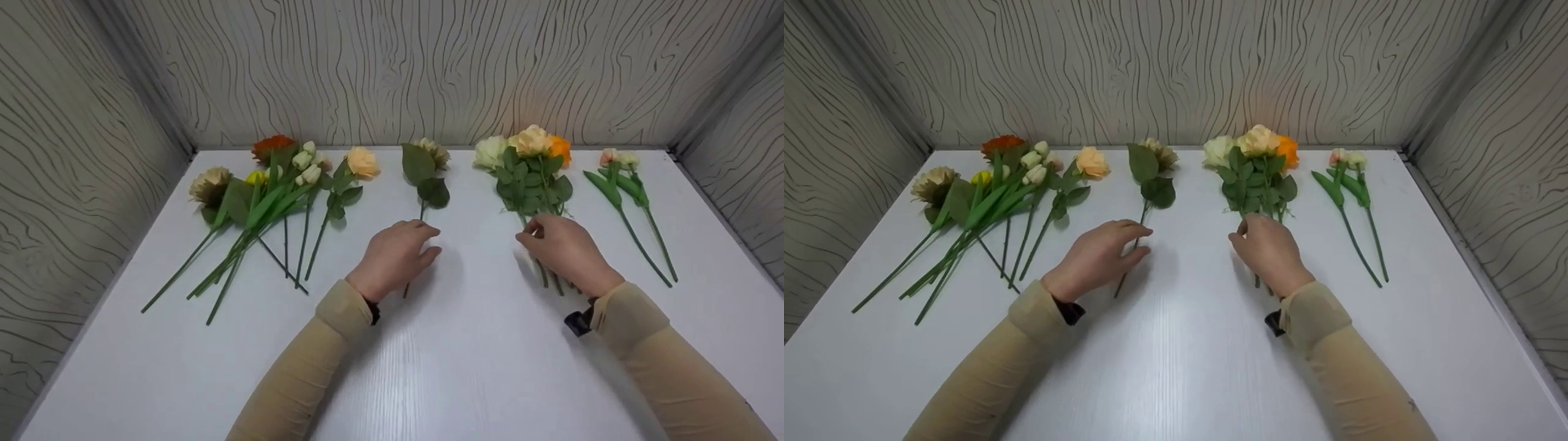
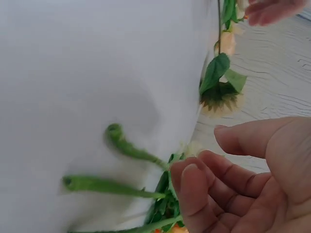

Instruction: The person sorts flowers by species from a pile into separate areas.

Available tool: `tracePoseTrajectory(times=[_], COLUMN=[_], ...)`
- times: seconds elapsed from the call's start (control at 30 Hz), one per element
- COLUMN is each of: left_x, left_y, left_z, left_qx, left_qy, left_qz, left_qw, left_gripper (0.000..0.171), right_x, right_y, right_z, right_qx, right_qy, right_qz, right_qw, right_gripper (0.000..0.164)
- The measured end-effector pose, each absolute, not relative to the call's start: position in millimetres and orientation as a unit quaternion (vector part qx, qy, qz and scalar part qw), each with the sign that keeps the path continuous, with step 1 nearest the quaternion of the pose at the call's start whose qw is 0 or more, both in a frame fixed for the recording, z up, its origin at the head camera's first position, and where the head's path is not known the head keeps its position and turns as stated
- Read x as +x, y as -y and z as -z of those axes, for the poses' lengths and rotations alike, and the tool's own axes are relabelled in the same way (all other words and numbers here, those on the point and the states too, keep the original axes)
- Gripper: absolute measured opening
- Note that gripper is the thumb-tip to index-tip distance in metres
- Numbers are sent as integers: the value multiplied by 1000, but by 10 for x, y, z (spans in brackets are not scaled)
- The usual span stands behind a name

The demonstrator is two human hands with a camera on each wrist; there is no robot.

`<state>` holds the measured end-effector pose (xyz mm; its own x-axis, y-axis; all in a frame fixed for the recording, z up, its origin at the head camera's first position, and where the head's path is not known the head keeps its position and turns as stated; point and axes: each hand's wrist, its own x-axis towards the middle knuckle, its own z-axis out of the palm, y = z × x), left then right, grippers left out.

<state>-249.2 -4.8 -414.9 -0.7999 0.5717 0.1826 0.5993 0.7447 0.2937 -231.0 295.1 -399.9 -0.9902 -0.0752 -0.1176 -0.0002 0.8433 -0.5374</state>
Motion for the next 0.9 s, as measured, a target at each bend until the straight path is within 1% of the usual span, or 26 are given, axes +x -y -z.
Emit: tracePoseTrajectory(times=[0.1,0.2,0.3,0.43,0.53,0.67,0.8,0.9], left_x=[-2597,-2708,-2800,-2871,-2898,-2928,-2950,-2950], left_y=[356,695,1008,1303,1402,1399,1360,1363], left_z=[4180,4190,4173,4142,4130,4143,4176,4194], left_qx=[-254,-183,-112,-55,-37,-23,-17,-3], left_qy=[949,963,970,973,974,976,983,987], left_qz=[175,185,207,224,223,214,180,159], left_qw=[61,71,56,28,6,-18,-25,-33], left_gripper=[28,23,18,22,25,17,17,14], right_x=[-2309,-2310,-2295,-2213,-2115,-1990,-1933,-1945], right_y=[-2816,-2635,-2390,-1980,-1679,-1390,-1253,-1225], right_z=[3997,4033,4077,4109,4122,4149,4190,4217], right_qx=[-41,-73,-104,-154,-198,-250,-286,-295], right_qy=[-958,-956,-951,-944,-936,-922,-913,-912], right_qz=[280,282,289,288,286,287,282,279], right_qw=[45,25,23,42,57,67,66,64], right_gripper=[27,24,20,16,14,14,16,15])
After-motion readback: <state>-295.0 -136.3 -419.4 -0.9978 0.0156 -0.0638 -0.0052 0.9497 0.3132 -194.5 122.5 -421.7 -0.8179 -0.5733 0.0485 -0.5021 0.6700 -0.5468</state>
